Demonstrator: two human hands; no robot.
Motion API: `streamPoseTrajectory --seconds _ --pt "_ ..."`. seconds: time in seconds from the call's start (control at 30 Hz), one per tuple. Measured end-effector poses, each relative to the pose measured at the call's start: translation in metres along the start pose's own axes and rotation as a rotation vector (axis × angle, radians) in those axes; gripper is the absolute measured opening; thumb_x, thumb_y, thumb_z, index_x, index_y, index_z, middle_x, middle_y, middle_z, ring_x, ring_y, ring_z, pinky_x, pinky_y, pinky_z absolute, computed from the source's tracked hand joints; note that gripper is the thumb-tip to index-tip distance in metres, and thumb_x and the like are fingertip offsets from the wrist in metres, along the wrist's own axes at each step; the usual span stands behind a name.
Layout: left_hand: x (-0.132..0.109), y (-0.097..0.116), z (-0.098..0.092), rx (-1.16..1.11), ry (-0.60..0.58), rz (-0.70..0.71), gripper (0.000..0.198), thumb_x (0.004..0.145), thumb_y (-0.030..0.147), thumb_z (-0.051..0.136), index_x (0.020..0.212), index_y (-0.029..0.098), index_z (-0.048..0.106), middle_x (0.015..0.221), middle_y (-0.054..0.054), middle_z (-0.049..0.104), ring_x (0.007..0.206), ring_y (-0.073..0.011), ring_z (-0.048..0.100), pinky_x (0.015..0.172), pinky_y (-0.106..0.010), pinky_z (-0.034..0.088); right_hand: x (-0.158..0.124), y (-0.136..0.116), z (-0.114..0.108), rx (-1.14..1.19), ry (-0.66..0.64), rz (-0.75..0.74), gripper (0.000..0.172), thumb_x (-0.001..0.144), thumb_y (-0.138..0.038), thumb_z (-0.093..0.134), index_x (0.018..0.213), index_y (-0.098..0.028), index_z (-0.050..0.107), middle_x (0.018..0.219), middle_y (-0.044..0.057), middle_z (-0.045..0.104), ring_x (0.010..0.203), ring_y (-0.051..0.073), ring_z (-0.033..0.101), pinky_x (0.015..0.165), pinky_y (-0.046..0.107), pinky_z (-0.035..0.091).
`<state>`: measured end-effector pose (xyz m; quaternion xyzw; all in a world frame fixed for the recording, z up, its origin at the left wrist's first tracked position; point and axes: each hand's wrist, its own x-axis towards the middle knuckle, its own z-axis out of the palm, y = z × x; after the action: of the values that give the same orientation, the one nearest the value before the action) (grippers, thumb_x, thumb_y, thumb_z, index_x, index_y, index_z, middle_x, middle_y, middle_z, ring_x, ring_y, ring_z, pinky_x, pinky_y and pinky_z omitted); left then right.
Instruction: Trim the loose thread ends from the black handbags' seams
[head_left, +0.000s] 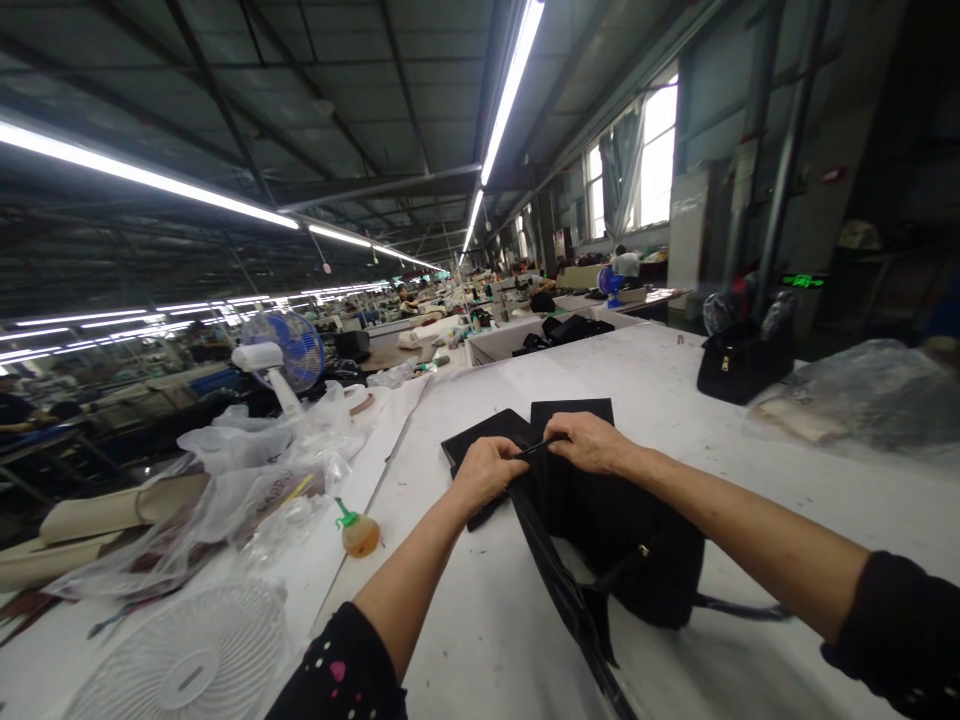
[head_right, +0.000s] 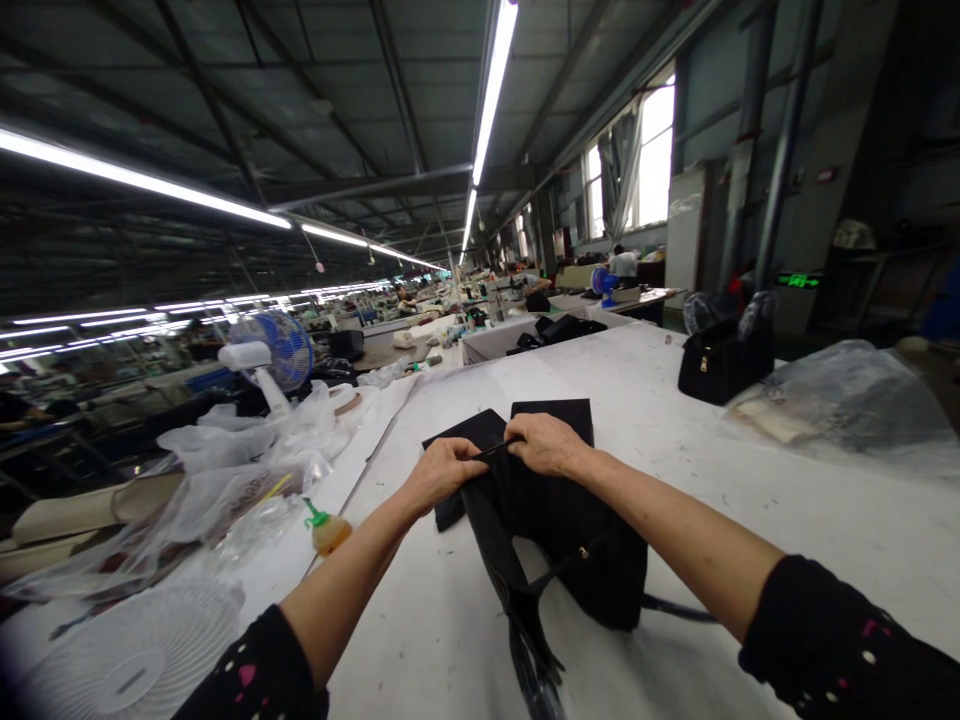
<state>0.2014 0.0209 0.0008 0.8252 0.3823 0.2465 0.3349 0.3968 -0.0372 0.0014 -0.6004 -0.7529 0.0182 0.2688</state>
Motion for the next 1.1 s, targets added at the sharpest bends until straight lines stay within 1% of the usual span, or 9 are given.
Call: streamPoseTrajectory --seconds 0.1,0.33,0.43,0.53,0.6,0.73,0.9,1.0,1.1 --pt "-0.001 -0.002 0.000 0.015 0.021 -0.015 0.015 0.064 0.029 0.063 0.069 0.015 0.068 0.057 0.002 0.056 0.052 -0.0087 0.045 0.047 -0.020 0.029 0.004 -0.005 0.003 0.023 -0.024 -0.104 0.018 0.080 -0.027 0.055 0.094 -0.025 0.067 0.096 0.000 0.068 0.091 0.016 0.059 0.081 0.025 0.040" --pt "0.000 -0.003 0.003 0.044 0.050 -0.001 0.015 0.064 0.029 0.063 0.070 0.016 0.068 0.059 0.001 0.059 0.055 -0.0102 0.048 0.048 -0.020 0.031 0.007 -0.015 0.007 -0.049 -0.012 0.017 0.013 0.078 -0.029 0.057 0.084 -0.024 0.068 0.088 0.000 0.069 0.085 0.017 0.060 0.073 0.025 0.039" --pt "-0.002 -0.004 0.002 0.042 0.038 0.001 0.017 0.065 0.030 0.062 0.072 0.016 0.069 0.062 0.001 0.061 0.057 -0.0108 0.050 0.050 -0.020 0.032 0.004 -0.014 0.003 0.041 -0.046 -0.011 0.016 0.078 -0.024 0.054 0.087 -0.023 0.067 0.089 0.000 0.069 0.085 0.016 0.061 0.073 0.024 0.041" --pt "-0.003 -0.004 0.001 0.050 0.032 0.001 0.018 0.065 0.031 0.062 0.071 0.015 0.068 0.062 0.000 0.060 0.057 -0.0110 0.050 0.049 -0.021 0.032 0.001 -0.014 -0.001 0.121 -0.089 -0.067 0.024 0.076 -0.017 0.052 0.094 -0.023 0.067 0.093 0.000 0.069 0.088 0.015 0.061 0.076 0.023 0.042" --pt "-0.004 -0.004 0.001 0.060 0.042 0.005 0.019 0.066 0.032 0.062 0.072 0.015 0.068 0.062 0.000 0.061 0.057 -0.0114 0.050 0.049 -0.021 0.032 -0.001 -0.015 -0.002 0.102 -0.084 -0.078 0.024 0.075 -0.020 0.055 0.096 -0.023 0.066 0.094 0.000 0.069 0.089 0.016 0.061 0.078 0.024 0.042" --pt "-0.004 0.000 0.003 0.081 0.058 0.015 0.018 0.066 0.031 0.062 0.074 0.016 0.068 0.064 0.000 0.062 0.059 -0.0118 0.052 0.050 -0.021 0.034 -0.003 -0.021 0.000 -0.012 -0.039 -0.036 0.021 0.078 -0.035 0.058 0.094 -0.024 0.066 0.095 0.001 0.068 0.089 0.018 0.060 0.076 0.026 0.041" --pt "-0.004 0.005 0.002 0.102 0.050 0.023 0.015 0.063 0.027 0.064 0.073 0.016 0.068 0.063 0.001 0.061 0.058 -0.0107 0.050 0.050 -0.021 0.033 -0.003 -0.023 0.002 -0.086 -0.036 -0.023 0.018 0.081 -0.036 0.056 0.091 -0.025 0.066 0.093 0.001 0.068 0.087 0.018 0.060 0.070 0.025 0.038" --pt "-0.002 0.006 0.002 0.092 0.029 0.034 0.015 0.063 0.025 0.064 0.074 0.015 0.068 0.064 0.001 0.060 0.057 -0.0100 0.049 0.050 -0.020 0.033 -0.001 -0.023 0.003 -0.087 -0.038 -0.019 0.016 0.080 -0.036 0.058 0.086 -0.024 0.067 0.086 0.000 0.069 0.083 0.017 0.060 0.068 0.024 0.036" --pt "-0.003 0.006 0.005 0.070 0.054 0.009 0.015 0.064 0.026 0.064 0.074 0.014 0.067 0.065 0.000 0.061 0.058 -0.0100 0.050 0.049 -0.020 0.034 0.000 -0.021 0.006 -0.090 -0.008 0.022 0.017 0.080 -0.037 0.058 0.082 -0.023 0.067 0.081 0.000 0.068 0.078 0.015 0.060 0.066 0.024 0.035"
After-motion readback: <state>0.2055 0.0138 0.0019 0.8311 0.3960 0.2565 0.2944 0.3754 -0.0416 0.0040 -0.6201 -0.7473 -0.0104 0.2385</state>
